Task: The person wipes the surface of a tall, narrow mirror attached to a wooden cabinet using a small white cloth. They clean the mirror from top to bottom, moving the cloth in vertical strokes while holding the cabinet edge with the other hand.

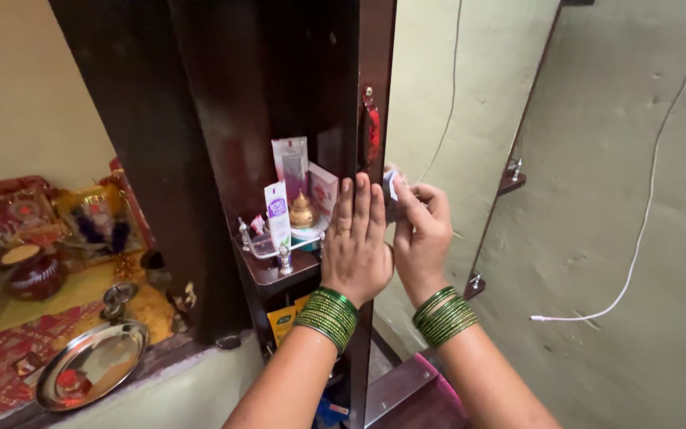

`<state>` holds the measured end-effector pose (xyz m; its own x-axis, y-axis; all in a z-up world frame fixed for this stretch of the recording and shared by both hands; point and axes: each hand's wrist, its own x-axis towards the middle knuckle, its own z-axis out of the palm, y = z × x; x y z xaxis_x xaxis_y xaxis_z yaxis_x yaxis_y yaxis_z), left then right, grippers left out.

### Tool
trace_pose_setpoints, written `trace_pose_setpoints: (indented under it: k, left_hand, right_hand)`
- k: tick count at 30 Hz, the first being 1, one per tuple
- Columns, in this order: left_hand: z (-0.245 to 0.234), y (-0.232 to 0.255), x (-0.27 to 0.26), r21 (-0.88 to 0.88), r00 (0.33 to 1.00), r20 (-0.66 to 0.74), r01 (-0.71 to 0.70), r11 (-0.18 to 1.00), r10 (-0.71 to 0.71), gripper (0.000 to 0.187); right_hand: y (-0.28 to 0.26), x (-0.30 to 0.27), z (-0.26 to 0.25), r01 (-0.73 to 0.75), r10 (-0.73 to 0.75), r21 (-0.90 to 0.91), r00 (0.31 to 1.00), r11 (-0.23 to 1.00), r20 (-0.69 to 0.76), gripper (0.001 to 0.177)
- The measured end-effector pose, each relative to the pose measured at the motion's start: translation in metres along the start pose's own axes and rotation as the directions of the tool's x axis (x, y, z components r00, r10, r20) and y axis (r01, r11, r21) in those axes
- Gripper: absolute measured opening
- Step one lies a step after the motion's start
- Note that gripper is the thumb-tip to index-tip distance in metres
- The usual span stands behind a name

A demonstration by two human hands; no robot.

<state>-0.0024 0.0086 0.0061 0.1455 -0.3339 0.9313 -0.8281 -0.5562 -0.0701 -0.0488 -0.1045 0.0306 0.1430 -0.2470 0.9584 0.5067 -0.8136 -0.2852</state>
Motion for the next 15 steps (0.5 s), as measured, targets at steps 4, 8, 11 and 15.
trace_pose_setpoints:
  k: [4,8,11,15]
  left_hand:
    - [-0.009,0.003,0.002,-0.099,1.000,0.016,-0.004,0.995,0.005,0.085]
    - [-0.022,0.008,0.007,-0.100,0.999,0.032,-0.001,0.995,0.004,0.083]
    - [-0.033,0.014,0.018,-0.110,1.000,0.027,-0.002,0.994,0.005,0.082]
    - [-0.046,0.017,0.043,-0.120,1.000,-0.019,0.001,0.993,-0.003,0.081]
  right_hand:
    - [0.030,0.026,-0.019,-0.111,0.112,-0.028,0.994,0.993,0.019,0.053]
    - [0.092,0.049,-0.031,-0.165,0.157,-0.055,0.979,0.985,-0.127,0.039]
    - [0.144,0.071,-0.040,-0.138,0.116,-0.077,0.964,0.987,-0.239,0.033]
    - [0.182,0.096,-0.050,-0.246,0.208,-0.090,0.928,0.965,-0.311,0.025]
